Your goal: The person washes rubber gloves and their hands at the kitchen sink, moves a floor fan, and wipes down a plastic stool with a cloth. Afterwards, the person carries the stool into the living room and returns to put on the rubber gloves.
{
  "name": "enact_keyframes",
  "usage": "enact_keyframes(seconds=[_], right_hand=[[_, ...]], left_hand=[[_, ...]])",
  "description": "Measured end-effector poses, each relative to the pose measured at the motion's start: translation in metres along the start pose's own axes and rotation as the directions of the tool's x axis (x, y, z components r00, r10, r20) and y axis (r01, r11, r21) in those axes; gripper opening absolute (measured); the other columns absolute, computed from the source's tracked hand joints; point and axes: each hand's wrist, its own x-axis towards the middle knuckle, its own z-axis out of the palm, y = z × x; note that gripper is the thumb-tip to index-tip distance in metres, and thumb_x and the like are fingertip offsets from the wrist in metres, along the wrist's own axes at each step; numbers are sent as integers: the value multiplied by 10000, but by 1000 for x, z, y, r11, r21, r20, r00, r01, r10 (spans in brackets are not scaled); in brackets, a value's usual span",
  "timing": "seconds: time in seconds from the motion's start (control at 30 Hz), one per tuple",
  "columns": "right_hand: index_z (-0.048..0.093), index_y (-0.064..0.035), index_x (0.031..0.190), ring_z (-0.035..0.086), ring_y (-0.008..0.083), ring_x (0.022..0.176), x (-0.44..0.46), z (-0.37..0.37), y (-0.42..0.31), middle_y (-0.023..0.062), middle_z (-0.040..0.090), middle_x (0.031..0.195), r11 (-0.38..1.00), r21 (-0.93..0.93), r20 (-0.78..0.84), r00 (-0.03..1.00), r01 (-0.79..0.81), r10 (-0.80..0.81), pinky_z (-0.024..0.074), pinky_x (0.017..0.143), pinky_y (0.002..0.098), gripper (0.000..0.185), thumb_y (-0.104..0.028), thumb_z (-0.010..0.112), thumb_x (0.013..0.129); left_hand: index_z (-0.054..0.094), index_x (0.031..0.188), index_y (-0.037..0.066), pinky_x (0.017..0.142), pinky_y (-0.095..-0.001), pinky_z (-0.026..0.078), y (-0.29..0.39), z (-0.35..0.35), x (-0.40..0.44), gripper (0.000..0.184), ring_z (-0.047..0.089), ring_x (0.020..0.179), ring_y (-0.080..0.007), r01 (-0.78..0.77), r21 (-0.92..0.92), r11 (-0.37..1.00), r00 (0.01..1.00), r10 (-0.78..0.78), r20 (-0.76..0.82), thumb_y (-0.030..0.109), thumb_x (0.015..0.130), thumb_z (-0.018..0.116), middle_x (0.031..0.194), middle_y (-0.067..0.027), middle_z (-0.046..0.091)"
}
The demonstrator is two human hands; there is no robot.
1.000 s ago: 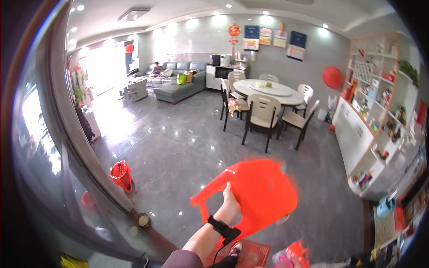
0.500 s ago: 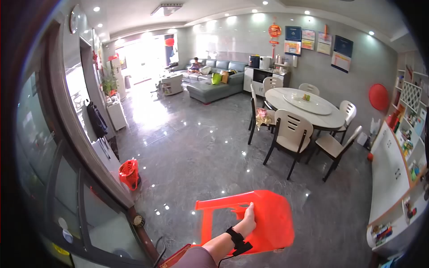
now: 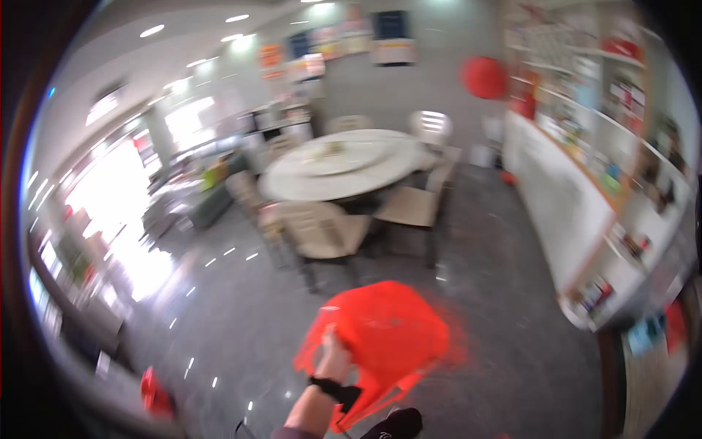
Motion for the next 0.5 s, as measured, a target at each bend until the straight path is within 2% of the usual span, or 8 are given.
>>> enact_keyframes(seconds=[0.03,0.07,0.1,0.17,0.27,0.4,0.47,0.5], right_hand=[[580,-76,1028,567,177,817,23,-9,-2,77,597,946,1000,15,-29,999,13,-12,471,683,337,288,-235,574,787],[581,-74,1025,568,178,814,49,-15,-15,78,597,943,999,29,-63,998,22,-20,472,681,337,287,-234,574,787],[582,-73,1022,569,179,810,74,-21,-30,79,598,939,999,32,-92,995,31,-28,472,678,337,285,-234,574,786],[584,-71,1016,572,181,802,119,-29,-55,81,600,931,999,41,-151,988,23,-17,473,673,337,282,-233,574,785],[587,-67,1007,576,184,790,184,-27,-94,84,602,920,998,61,-224,974,-26,39,475,666,337,278,-232,573,783],[591,-62,995,581,187,774,246,-15,-148,88,605,905,986,83,-305,938,-143,162,477,656,336,273,-230,573,780],[593,-60,989,584,189,766,279,-14,-176,90,607,898,975,112,-330,918,-191,218,478,651,336,271,-229,572,779],[594,-58,986,585,190,762,300,-15,-190,91,607,894,971,123,-344,908,-207,238,478,649,336,269,-229,572,778]], left_hand=[[435,1219,175,843,-452,372,-11,16,51,584,449,1001,-254,48,-218,975,993,-24,114,595,830,319,1146,-101,495],[439,1223,154,921,-479,332,-17,53,98,586,429,1097,-267,116,-435,893,980,-31,197,577,834,324,1213,-103,472],[439,1223,154,921,-479,332,-23,97,126,586,429,1097,-267,162,-397,903,966,-63,251,577,834,324,1213,-103,472],[459,1210,115,1007,-490,223,-23,159,169,568,349,1206,-289,191,-501,844,981,-183,66,531,841,340,1304,-94,404],[490,1171,117,991,-469,260,-48,264,257,538,397,1156,-289,192,-462,866,981,-176,78,518,838,359,1258,-81,448],[502,1145,120,981,-444,286,-54,405,329,518,422,1126,-287,242,-418,876,968,-187,169,512,827,388,1216,-74,479],[512,1121,118,970,-426,304,-51,483,357,517,435,1107,-284,326,-374,868,943,-329,58,522,812,414,1179,-77,500],[503,1131,117,972,-436,299,-48,520,369,536,425,1122,-283,353,-331,875,933,-354,58,534,805,417,1201,-79,485]])
